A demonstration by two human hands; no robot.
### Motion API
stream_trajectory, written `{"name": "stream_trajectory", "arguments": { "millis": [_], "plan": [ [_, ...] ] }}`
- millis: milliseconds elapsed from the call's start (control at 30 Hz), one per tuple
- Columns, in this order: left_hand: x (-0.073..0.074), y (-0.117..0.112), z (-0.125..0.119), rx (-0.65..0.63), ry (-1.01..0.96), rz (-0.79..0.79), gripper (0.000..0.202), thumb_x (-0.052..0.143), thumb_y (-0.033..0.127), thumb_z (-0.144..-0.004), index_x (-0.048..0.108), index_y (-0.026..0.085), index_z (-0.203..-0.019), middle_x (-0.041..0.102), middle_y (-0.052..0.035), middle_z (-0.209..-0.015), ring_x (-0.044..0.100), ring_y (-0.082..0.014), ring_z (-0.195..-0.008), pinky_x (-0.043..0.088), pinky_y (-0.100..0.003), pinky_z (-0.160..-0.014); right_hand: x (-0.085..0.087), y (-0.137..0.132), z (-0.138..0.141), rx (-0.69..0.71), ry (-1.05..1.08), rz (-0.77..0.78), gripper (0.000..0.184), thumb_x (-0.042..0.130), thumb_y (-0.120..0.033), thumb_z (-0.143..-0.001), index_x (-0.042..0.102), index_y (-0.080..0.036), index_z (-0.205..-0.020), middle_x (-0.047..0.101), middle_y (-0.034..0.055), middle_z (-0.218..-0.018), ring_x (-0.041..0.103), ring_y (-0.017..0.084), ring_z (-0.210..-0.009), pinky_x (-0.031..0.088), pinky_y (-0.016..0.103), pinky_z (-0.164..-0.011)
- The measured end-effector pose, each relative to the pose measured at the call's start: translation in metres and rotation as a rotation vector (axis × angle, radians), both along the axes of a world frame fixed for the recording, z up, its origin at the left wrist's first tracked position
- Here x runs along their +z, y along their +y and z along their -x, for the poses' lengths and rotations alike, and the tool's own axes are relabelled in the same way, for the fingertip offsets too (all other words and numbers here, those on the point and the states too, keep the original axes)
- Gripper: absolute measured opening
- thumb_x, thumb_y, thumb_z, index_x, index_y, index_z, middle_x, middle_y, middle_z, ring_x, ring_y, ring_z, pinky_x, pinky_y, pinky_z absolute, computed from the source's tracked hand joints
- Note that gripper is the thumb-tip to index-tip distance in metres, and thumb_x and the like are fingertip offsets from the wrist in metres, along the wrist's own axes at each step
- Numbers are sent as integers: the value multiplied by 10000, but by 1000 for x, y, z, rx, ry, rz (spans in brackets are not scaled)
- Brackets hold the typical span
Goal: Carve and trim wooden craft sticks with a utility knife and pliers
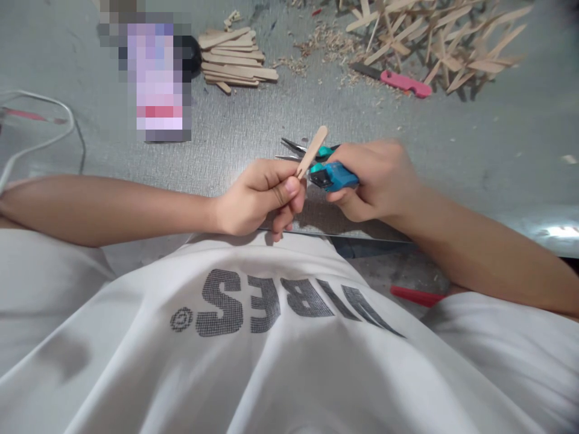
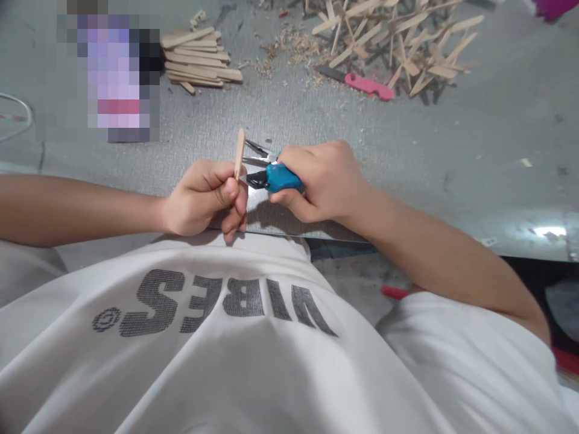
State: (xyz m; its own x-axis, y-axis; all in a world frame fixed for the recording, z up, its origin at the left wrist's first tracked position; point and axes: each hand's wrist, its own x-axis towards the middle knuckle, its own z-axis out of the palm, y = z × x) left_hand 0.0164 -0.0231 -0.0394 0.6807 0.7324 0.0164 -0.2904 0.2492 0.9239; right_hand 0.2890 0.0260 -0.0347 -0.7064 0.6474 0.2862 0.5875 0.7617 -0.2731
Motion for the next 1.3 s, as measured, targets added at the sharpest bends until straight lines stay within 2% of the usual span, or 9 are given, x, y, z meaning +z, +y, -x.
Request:
{"name": "stream_trajectory", "arguments": {
  "millis": [133,333,400,533,767,967,1033,1200,1300],
  "plan": [
    [-1,2,0,-33,-37,13,685,871,832,-1031,620,221,-848,598,73,-506,633,-129,-393,608,-244,-501,5,-1,-1,18,-21,35,912,143,-1040,-1099,603,-263,-974,635,64,-758,563,220,-648,317,408,-643],
    [0,4,1,-87,-24,3,700,872,842,-1023,627,217,-825,591,67,-505,637,-125,-401,645,-261,-564,3,-1,0,56,21,4,805,201,-978,-1145,532,-269,-954,575,32,-721,496,195,-603,305,393,-629],
    [0,4,2,-104,-11,2,698,875,836,-1023,628,216,-818,599,58,-515,638,-129,-407,636,-260,-542,-1,-1,1,84,52,-42,777,205,-943,-1166,515,-268,-939,570,27,-722,476,187,-602,295,387,-620],
    [-3,1,0,-62,-17,6,671,884,799,-1036,645,210,-820,622,36,-529,619,-129,-401,582,-235,-450,-7,0,2,131,102,-132,730,256,-880,-1203,526,-265,-918,565,21,-712,453,184,-592,292,384,-601],
    [-1,-2,-2,-51,51,-18,751,870,898,-982,627,211,-802,593,41,-512,589,-114,-402,557,-214,-434,3,-3,1,104,-82,-53,851,132,-914,-1184,588,-256,-897,664,75,-775,536,216,-638,323,403,-637],
    [6,-3,1,-46,138,-41,793,824,965,-965,621,218,-789,566,47,-497,536,-98,-381,499,-208,-415,-1,-2,-2,92,-124,-38,895,128,-967,-1138,628,-263,-901,668,84,-766,616,257,-696,360,408,-678],
    [8,-4,3,-34,180,-48,756,825,914,-1006,620,220,-788,576,42,-510,544,-101,-392,508,-211,-424,-1,-2,-3,83,-140,-52,913,110,-977,-1130,638,-265,-911,689,92,-785,637,265,-712,357,409,-678],
    [11,-4,4,-32,222,-45,586,799,632,-1154,614,215,-787,583,44,-517,550,-96,-400,516,-193,-441,0,-5,-3,66,-158,-92,899,89,-927,-1155,641,-261,-914,687,96,-779,640,262,-711,344,414,-673],
    [11,-4,3,-15,223,-49,549,786,563,-1176,620,213,-786,573,47,-514,548,-97,-403,521,-191,-439,-1,-5,-2,52,-135,-115,871,126,-915,-1159,639,-259,-906,669,86,-755,605,251,-680,347,409,-658]
  ]
}}
